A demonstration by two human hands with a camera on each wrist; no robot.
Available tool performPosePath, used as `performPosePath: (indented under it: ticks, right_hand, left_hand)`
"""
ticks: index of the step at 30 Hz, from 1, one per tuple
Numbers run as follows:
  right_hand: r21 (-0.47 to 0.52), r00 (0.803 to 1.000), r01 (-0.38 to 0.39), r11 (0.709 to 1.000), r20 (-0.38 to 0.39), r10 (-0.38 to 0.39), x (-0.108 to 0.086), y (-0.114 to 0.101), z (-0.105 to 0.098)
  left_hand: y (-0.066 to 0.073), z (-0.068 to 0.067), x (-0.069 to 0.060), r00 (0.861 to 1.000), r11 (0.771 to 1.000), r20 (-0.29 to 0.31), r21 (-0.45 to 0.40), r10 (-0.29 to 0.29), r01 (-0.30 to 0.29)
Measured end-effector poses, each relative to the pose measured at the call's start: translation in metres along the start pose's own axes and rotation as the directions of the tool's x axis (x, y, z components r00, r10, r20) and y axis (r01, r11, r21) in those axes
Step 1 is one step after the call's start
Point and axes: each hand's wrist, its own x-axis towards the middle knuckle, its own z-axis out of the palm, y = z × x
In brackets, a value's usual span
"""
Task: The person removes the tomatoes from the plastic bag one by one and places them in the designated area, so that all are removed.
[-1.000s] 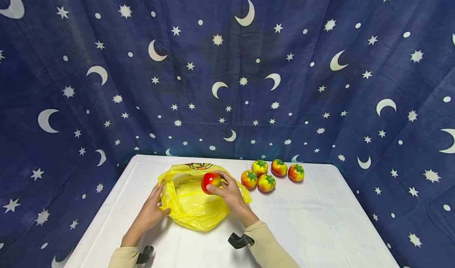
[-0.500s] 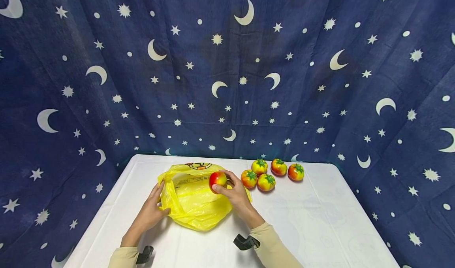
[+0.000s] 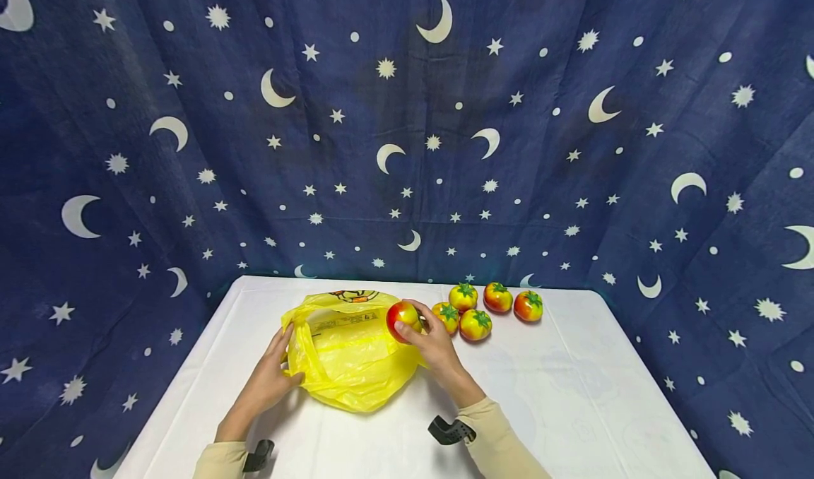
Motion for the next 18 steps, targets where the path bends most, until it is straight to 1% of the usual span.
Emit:
performPosePath:
  ticks: [3,5,8,12,14,15,18]
  right_hand:
    - [0.017,1.000,-0.011,1.000,0.000,0.011,0.000,0.000,-0.003]
    - [0.045,1.000,-0.021,0.999,0.007,0.021,0.001,0.001,-0.005]
    - [0.070,1.000,-0.021,0.997,0.004,0.021,0.001,0.001,-0.008]
    - [0.035,1.000,-0.018,0.999,-0.022,0.019,0.000,0.001,-0.012]
    - [0.032,0.999,-0.024,0.999,-0.022,0.025,-0.001,0.000,-0.014]
    - [0.041,0.999,-0.030,0.999,-0.015,0.030,-0.001,0.000,-0.015]
    - [0.114,0.999,-0.043,0.993,0.016,0.041,-0.001,-0.001,-0.019]
  left_hand:
    - [0.001,0.000,0.000,1.000,1.000,-0.003,0.001,0.000,0.000]
    - [0.001,0.000,-0.001,1.000,1.000,-0.005,0.001,0.001,-0.001]
    - [0.000,0.000,0.000,1.000,1.000,-0.005,-0.001,0.006,-0.006]
    - [0.000,0.000,0.000,1.000,1.000,0.000,-0.005,0.004,-0.004]
    - [0.001,-0.001,0.000,1.000,1.000,0.003,-0.009,0.000,0.000]
    - [0.001,-0.001,0.000,1.000,1.000,0.005,-0.010,-0.003,0.003]
    - [0.001,0.000,0.000,1.000,1.000,0.006,-0.011,-0.007,0.007]
